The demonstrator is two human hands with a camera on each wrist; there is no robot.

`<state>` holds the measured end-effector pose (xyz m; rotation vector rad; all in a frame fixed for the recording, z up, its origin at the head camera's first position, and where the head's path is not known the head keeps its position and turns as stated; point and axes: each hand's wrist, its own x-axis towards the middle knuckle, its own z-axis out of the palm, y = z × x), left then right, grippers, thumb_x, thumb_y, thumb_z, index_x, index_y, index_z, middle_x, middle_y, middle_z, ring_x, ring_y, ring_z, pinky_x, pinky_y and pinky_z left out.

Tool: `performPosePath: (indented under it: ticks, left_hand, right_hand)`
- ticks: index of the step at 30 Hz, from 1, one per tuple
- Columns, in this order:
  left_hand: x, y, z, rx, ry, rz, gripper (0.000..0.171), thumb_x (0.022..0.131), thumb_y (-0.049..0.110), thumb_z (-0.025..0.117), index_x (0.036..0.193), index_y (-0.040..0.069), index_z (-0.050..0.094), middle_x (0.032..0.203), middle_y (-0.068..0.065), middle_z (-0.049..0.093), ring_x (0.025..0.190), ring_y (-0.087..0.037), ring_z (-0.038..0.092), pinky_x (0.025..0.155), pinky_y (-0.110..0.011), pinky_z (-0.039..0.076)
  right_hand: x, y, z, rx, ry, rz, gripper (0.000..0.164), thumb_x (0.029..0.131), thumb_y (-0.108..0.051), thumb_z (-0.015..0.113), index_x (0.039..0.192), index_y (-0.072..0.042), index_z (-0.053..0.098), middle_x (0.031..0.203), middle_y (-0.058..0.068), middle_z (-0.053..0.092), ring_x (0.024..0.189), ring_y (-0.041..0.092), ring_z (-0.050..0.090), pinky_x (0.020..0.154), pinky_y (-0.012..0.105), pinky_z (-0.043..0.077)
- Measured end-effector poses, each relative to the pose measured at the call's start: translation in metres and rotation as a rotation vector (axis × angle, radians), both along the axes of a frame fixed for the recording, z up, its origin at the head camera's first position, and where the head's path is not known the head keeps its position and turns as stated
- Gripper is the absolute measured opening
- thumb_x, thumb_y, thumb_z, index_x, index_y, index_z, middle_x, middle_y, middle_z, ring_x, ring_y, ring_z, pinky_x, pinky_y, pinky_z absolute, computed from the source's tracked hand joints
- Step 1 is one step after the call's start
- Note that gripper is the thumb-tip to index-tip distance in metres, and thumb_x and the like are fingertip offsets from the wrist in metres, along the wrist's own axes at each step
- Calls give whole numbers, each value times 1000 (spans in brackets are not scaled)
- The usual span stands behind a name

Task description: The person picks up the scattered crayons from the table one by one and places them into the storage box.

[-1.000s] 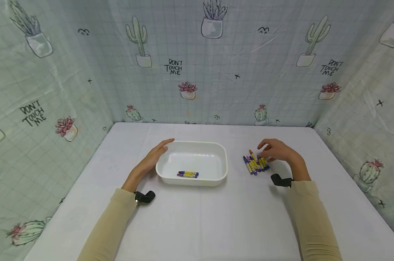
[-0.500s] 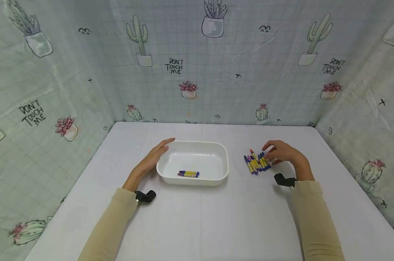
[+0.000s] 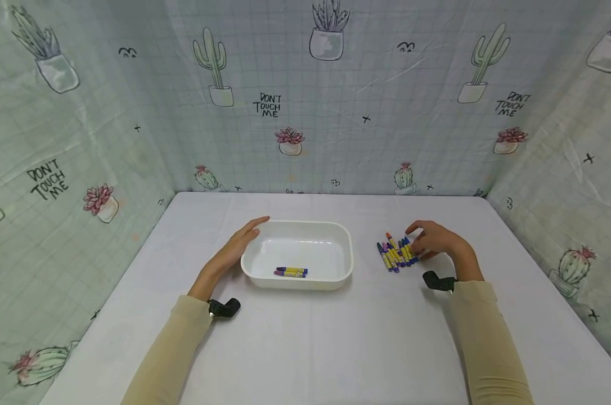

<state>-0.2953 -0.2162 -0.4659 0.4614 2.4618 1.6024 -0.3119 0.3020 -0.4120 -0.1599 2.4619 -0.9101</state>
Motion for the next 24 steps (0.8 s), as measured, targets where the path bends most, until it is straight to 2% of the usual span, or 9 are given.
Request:
performPosePath:
  ticks: [14,24]
  left_hand:
    - [-1,1,0,15,-12,1,50,113,37,33,163,30,33,169,-8,33,150,-37,39,123,-63,27]
    - [0,0,0,12,-4,-4,50,114,36,32,163,28,32,169,-8,33,151,-36,38,124,-62,27]
  right_hand:
    - [0,-2,-3,12,9,-27,53,95,-4,65,143,9,45,122,30,62,93,25,68,85,42,63]
    - [-2,-3,-6,37,20,-18,56,94,-4,67,144,9,46,115,27,64,90,24,67,83,40,63]
